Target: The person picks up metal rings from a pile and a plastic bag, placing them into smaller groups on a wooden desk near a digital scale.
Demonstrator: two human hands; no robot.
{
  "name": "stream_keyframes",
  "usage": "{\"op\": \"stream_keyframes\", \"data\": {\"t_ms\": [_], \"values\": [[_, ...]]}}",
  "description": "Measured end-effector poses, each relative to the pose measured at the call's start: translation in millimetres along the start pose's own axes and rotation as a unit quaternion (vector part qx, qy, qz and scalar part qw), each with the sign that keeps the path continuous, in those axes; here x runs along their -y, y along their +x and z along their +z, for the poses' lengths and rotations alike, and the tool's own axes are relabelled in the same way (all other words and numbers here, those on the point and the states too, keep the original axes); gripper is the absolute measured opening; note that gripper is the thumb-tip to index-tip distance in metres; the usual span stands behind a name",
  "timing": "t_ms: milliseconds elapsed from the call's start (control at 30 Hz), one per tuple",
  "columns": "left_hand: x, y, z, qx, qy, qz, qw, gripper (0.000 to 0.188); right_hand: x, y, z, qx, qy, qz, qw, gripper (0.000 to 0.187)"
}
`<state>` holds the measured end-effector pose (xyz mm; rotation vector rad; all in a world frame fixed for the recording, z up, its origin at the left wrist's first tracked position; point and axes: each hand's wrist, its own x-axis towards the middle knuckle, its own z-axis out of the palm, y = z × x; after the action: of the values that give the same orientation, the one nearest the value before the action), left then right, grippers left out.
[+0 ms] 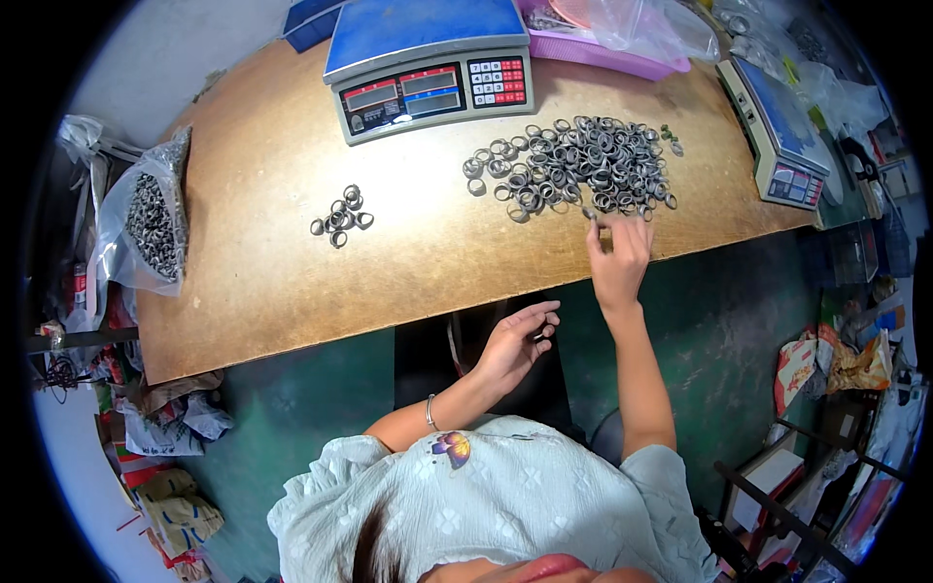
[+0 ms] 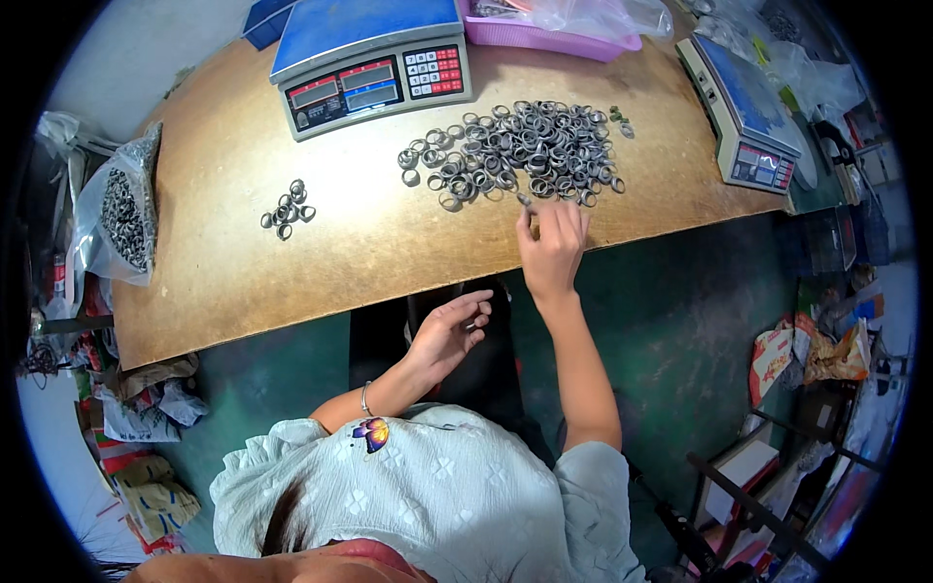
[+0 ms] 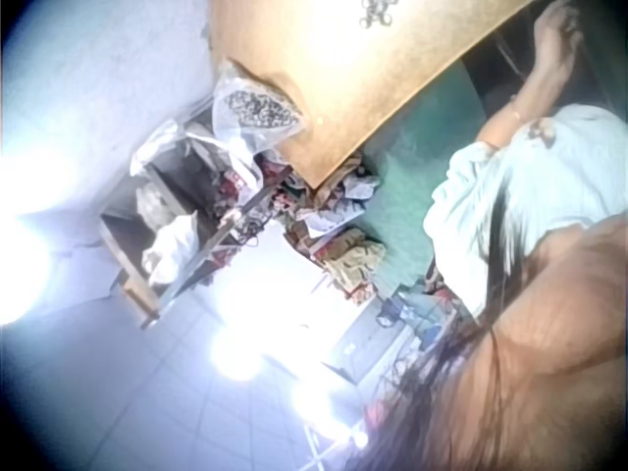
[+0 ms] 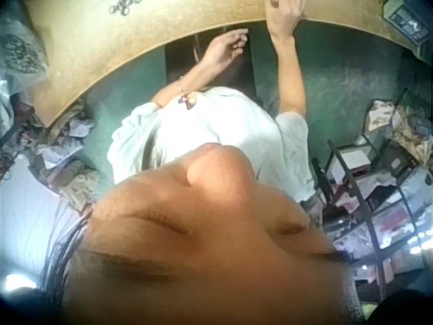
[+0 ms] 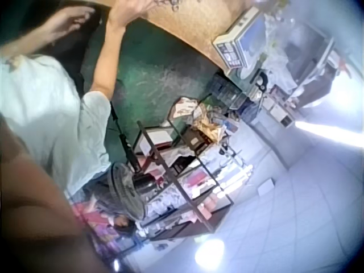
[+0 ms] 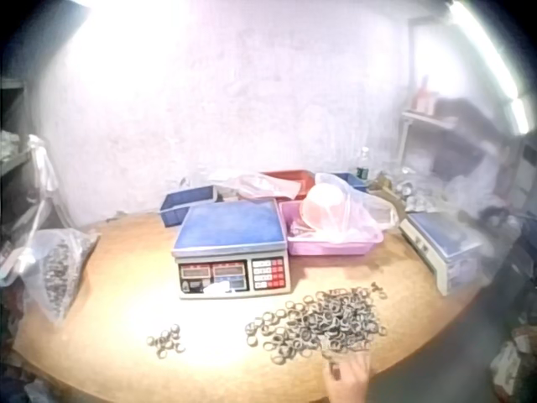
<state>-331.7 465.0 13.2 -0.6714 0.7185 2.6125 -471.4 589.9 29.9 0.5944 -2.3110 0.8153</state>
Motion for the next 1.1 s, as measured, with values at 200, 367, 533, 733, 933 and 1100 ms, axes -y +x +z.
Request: {"op": "stream_keyframes", "data": {"t_ms": [200, 367, 533, 733, 933, 1100], "values": [[5, 4, 0, 0.001, -0.002, -0.004, 1.000, 0.033, -3, 6, 7, 0.113, -0.029, -0.007, 0.993, 0.017], [6, 5, -3, -0.011, -0.020, -0.007, 1.000, 0.028, -1, -8, 2, 0.139, 0.089, 0.073, 0.984, 0.015], [1, 3, -4, 0.001, -0.100, -0.021, 0.995, 0.029, 37, -31, -32, 0.230, 0.266, 0.138, 0.926, 0.009], [5, 2, -25, -0.013, -0.005, -0.073, 0.997, 0.024, 35, -16, -23, 0.205, 0.230, 0.179, 0.934, 0.009], [59, 91, -149, -0.276, 0.086, 0.022, 0.957, 0.019, -8, 23, 16, 0.060, 0.033, 0.042, 0.997, 0.010], [90, 130, -289, -0.448, 0.167, 0.069, 0.875, 0.020, 14, 6, 18, 0.084, 0.106, 0.033, 0.990, 0.009]]}}
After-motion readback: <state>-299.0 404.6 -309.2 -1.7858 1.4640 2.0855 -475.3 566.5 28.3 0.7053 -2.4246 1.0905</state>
